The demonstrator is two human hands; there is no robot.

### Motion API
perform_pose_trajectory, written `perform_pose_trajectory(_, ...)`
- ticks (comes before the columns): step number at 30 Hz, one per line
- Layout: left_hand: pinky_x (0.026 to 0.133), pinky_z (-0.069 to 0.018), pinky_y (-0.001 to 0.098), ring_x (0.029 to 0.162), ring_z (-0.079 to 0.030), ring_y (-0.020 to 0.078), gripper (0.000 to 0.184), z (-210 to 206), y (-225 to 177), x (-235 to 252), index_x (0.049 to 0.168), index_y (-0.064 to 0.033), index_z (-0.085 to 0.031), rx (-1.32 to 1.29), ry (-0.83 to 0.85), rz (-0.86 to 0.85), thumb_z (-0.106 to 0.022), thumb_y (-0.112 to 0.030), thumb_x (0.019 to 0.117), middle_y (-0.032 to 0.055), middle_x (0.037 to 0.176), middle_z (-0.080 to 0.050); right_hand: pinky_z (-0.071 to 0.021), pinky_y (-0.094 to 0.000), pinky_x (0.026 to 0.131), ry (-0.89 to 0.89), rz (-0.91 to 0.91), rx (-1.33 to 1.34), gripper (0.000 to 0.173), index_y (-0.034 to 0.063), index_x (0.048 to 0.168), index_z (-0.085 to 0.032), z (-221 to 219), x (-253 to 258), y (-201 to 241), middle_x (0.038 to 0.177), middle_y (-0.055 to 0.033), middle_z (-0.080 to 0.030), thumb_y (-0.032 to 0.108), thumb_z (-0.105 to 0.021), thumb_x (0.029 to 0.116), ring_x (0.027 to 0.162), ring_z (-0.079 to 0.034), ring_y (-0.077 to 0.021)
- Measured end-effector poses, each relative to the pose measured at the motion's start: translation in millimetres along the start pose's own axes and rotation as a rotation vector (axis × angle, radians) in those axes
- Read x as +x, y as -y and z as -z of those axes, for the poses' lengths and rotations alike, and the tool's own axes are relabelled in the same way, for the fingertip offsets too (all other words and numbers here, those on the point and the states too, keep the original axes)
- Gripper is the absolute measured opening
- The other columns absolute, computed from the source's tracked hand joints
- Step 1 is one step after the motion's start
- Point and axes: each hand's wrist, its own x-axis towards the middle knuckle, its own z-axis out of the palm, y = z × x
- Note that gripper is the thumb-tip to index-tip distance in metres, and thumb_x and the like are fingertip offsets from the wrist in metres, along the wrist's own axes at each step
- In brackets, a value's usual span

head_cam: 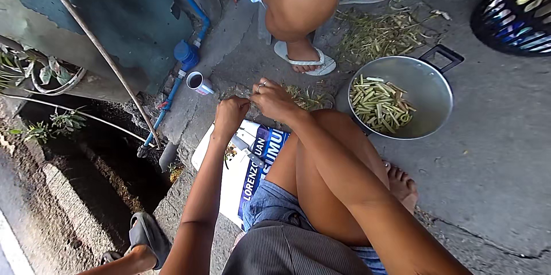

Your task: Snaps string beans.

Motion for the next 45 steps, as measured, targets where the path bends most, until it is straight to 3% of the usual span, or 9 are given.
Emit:
perform_pose_trajectory(4,0.087,-0.0549,0.0558,0.095,-0.072,0.0342,0.018,-1.6,0.3,3.2,0.105,-0.0020,-0.078,-0.011,-0.009,-0.014,-0.062,-0.010,0.1008,0.0183,0.103,-0.074,-0.0518,-0.0484,0.096,0.014,0.001,0.000,0.017,-0.0049,0.102,-0.074,1.9,0.4,1.2,0.106,-0.0222,-0.067,-0.001,-0.058,0.0986,0.108,-0.062,-0.0415)
perform_pose_trajectory(8,0.081,-0.0568,0.0513,0.089,-0.071,0.0298,0.016,-0.7,4.4,-4.4,0.104,-0.0033,-0.078,-0.066,-0.069,-0.091,-0.064,-0.009,0.0999,0.0154,0.100,-0.073,-0.0510,-0.0484,0.102,0.050,-0.063,0.112,0.017,-0.0046,0.109,-0.071,0.4,2.5,-2.7,0.115,-0.0236,-0.065,0.001,-0.058,0.0995,0.116,-0.061,-0.0410)
perform_pose_trajectory(12,0.082,-0.0584,0.0448,0.089,-0.072,0.0239,0.016,-5.3,9.1,-8.9,0.107,-0.0028,-0.077,-0.177,-0.187,-0.095,-0.065,-0.012,0.1006,0.0140,0.104,-0.073,-0.0530,-0.0475,0.093,-0.096,-0.130,0.440,0.019,-0.0049,0.108,-0.072,-3.8,1.6,-7.8,0.109,-0.0228,-0.065,0.002,-0.055,0.1005,0.101,-0.065,-0.0352)
perform_pose_trajectory(14,0.085,-0.0591,0.0427,0.092,-0.073,0.0229,0.018,-8.5,7.1,-9.2,0.109,-0.0015,-0.076,-0.221,-0.248,-0.071,-0.066,-0.013,0.1006,0.0145,0.108,-0.073,-0.0537,-0.0416,0.087,-0.149,-0.191,0.596,0.017,-0.0053,0.107,-0.072,-2.4,2.4,-6.0,0.105,-0.0209,-0.064,0.002,-0.057,0.0999,0.093,-0.064,-0.0285)
perform_pose_trajectory(20,0.086,-0.0589,0.0360,0.094,-0.073,0.0195,0.017,-28.1,7.9,-6.2,0.108,-0.0004,-0.077,-0.279,-0.448,-0.067,-0.067,-0.012,0.0996,0.0150,0.108,-0.074,-0.0532,-0.0308,0.081,-0.195,-0.371,0.884,0.016,-0.0035,0.109,-0.069,-7.4,4.8,0.9,0.103,-0.0137,-0.066,0.005,-0.058,0.1021,0.087,-0.063,-0.0144)
perform_pose_trajectory(26,0.091,-0.0573,0.0343,0.100,-0.072,0.0185,0.017,-36.4,7.8,-6.3,0.107,0.0008,-0.077,-0.324,-0.537,-0.067,-0.067,-0.011,0.0995,0.0145,0.110,-0.074,-0.0438,-0.0203,0.064,-0.292,-0.524,1.287,0.010,-0.0030,0.103,-0.067,-15.8,7.4,11.7,0.082,-0.0014,-0.060,0.002,-0.059,0.1002,0.067,-0.050,-0.0032)
perform_pose_trajectory(36,0.087,-0.0585,0.0363,0.097,-0.073,0.0212,0.018,-27.2,-0.5,-6.9,0.109,-0.0002,-0.077,-0.234,-0.511,-0.076,-0.066,-0.011,0.0998,0.0154,0.109,-0.074,-0.0513,-0.0204,0.066,-0.360,-0.745,1.803,0.012,0.0041,0.100,-0.065,-16.3,11.8,19.6,0.078,0.0018,-0.061,0.000,-0.054,0.1024,0.066,-0.057,-0.0054)
perform_pose_trajectory(42,0.080,-0.0581,0.0344,0.087,-0.072,0.0200,0.018,-33.0,1.4,-15.4,0.107,-0.0013,-0.078,-0.236,-0.448,-0.031,-0.067,-0.012,0.0995,0.0150,0.106,-0.074,-0.0493,-0.0188,0.060,-0.469,-0.721,1.943,0.016,0.0072,0.097,-0.064,-10.9,12.1,3.2,0.076,0.0027,-0.059,0.003,-0.050,0.1045,0.061,-0.054,-0.0052)
perform_pose_trajectory(45,0.081,-0.0585,0.0350,0.088,-0.072,0.0201,0.018,-35.3,5.6,-21.0,0.106,-0.0018,-0.079,-0.224,-0.434,-0.027,-0.067,-0.013,0.0993,0.0146,0.104,-0.074,-0.0495,-0.0179,0.060,-0.528,-0.719,1.982,0.017,0.0077,0.098,-0.062,-4.6,11.4,-3.5,0.076,0.0020,-0.059,0.003,-0.048,0.1054,0.061,-0.055,-0.0048)
